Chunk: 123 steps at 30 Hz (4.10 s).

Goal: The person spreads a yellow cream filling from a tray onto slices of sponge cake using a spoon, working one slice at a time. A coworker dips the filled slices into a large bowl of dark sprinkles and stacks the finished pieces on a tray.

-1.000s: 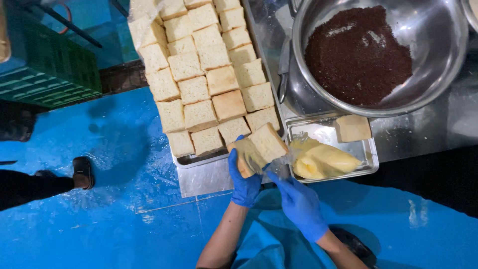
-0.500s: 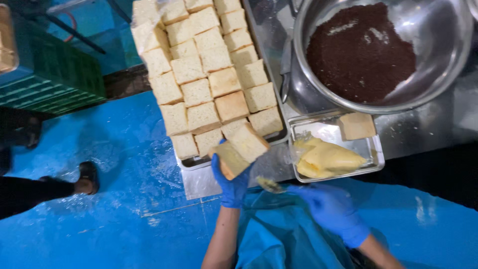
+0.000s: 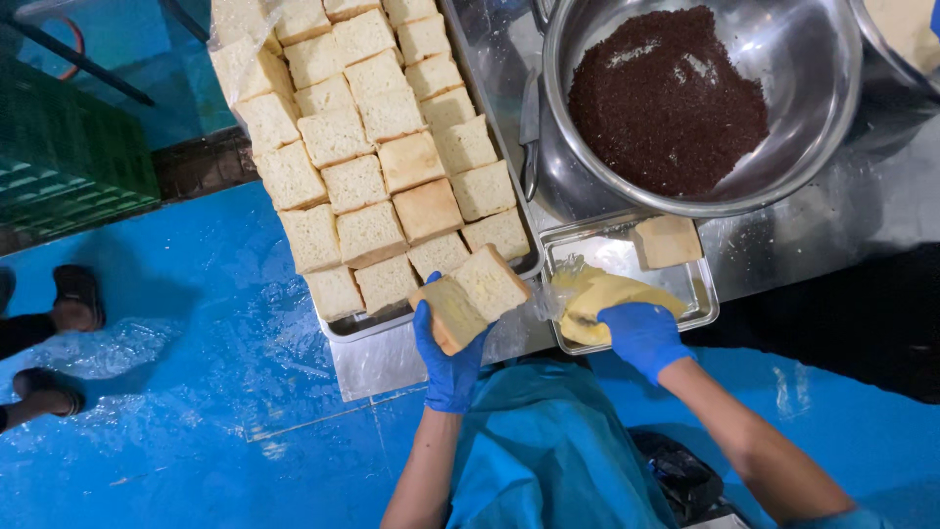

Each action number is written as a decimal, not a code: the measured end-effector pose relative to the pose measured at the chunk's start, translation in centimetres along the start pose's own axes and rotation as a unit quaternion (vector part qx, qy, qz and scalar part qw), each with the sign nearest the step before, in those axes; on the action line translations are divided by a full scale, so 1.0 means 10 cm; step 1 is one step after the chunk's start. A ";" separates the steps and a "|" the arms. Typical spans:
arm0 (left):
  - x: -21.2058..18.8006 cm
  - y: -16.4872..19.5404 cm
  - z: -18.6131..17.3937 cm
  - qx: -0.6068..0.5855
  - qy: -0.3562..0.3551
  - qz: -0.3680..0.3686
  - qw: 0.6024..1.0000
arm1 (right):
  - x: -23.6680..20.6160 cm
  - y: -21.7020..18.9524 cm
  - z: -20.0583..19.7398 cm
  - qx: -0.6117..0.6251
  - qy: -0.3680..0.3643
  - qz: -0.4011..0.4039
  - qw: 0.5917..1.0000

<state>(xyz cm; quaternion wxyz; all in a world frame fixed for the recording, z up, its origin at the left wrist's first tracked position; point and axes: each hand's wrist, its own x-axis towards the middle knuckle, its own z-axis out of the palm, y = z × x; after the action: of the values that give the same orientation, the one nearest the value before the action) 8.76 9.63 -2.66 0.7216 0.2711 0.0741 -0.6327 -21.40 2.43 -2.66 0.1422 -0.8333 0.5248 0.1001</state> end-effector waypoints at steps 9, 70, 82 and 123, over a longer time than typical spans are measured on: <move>0.11 0.13 -0.08 -0.006 0.014 0.010 1.000 | -0.09 -0.02 0.01 -0.073 0.018 0.036 0.997; -0.19 -0.04 -0.15 -0.077 -0.041 0.128 0.988 | 0.14 -1.10 0.16 0.332 0.103 -0.170 0.922; -0.18 -0.01 -0.12 -0.011 -0.018 0.149 0.989 | 0.26 -0.89 0.03 -0.002 0.204 -0.282 0.938; -0.50 0.15 -0.07 -0.045 -0.077 0.175 0.981 | -0.61 -1.63 -0.67 0.438 -0.038 -0.026 0.898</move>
<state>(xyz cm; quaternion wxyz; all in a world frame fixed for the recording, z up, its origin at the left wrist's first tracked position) 9.44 14.40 -0.52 0.8361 0.1974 -0.0018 -0.5119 -9.16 12.02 7.73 0.5151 -0.6956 0.4882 -0.1118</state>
